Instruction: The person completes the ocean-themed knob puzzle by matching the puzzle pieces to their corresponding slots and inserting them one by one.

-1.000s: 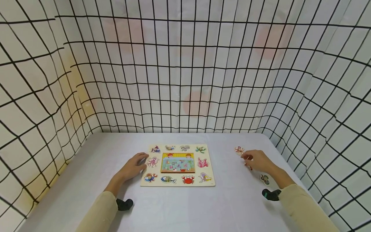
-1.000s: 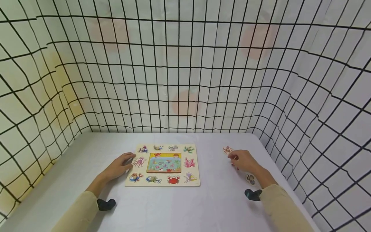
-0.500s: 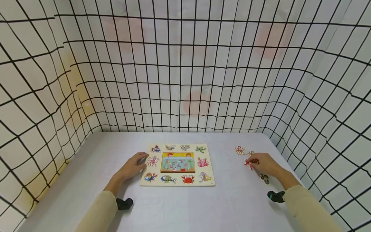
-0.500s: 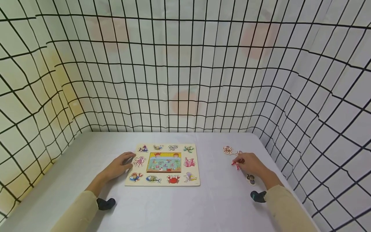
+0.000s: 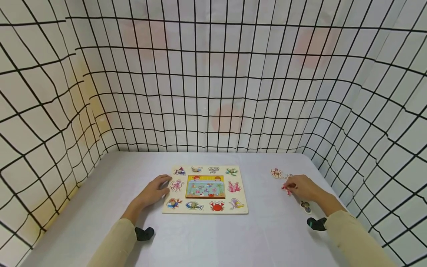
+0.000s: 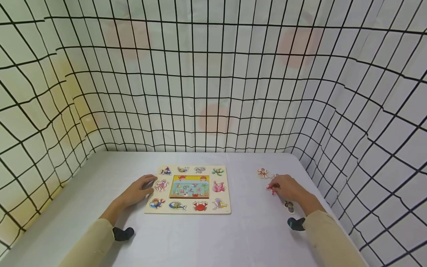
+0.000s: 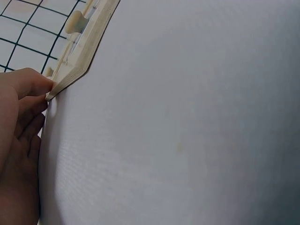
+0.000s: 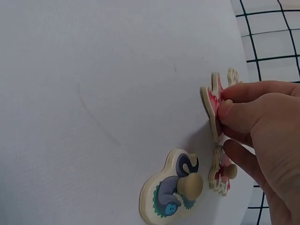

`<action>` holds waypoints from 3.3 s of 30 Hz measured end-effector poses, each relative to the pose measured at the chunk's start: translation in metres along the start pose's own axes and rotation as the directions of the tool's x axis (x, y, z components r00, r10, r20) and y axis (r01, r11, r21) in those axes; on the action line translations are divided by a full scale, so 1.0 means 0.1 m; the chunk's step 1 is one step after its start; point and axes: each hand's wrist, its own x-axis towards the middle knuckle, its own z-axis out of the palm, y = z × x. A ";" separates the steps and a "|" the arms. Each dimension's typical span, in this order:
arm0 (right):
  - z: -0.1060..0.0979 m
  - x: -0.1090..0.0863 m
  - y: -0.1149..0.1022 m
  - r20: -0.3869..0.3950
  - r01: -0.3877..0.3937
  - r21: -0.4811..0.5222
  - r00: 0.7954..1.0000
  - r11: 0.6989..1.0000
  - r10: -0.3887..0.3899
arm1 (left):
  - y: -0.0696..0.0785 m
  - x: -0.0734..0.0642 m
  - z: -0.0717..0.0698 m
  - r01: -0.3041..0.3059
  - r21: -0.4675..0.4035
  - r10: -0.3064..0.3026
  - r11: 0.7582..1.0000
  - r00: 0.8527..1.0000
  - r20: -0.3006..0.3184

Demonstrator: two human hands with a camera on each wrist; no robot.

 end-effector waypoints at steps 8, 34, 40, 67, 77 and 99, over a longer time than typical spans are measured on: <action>-0.04 0.08 -0.08 -0.004 0.013 -0.014 1.000 1.000 -0.013 | -0.01 0.01 0.00 0.006 -0.001 -0.006 1.000 1.000 -0.001; -0.04 0.41 -0.50 -0.052 0.064 0.028 0.997 0.998 -0.062 | -0.01 0.01 0.00 0.006 -0.006 -0.006 1.000 1.000 0.001; -0.03 0.49 -0.62 -0.040 0.053 0.033 0.998 0.998 -0.052 | -0.02 0.01 0.00 -0.002 -0.002 0.002 1.000 1.000 0.004; 0.04 0.77 -1.18 0.063 0.122 0.015 0.990 0.992 -0.122 | -0.03 0.01 0.00 -0.026 -0.009 0.026 1.000 1.000 0.007; 0.18 0.94 -1.38 0.095 0.185 0.066 0.977 0.980 -0.191 | -0.04 0.01 0.01 -0.020 -0.014 0.020 1.000 1.000 0.004; 0.36 1.12 -1.65 0.158 0.186 0.042 0.969 0.982 -0.190 | -0.02 -0.01 0.00 -0.045 -0.015 0.045 0.999 0.999 -0.008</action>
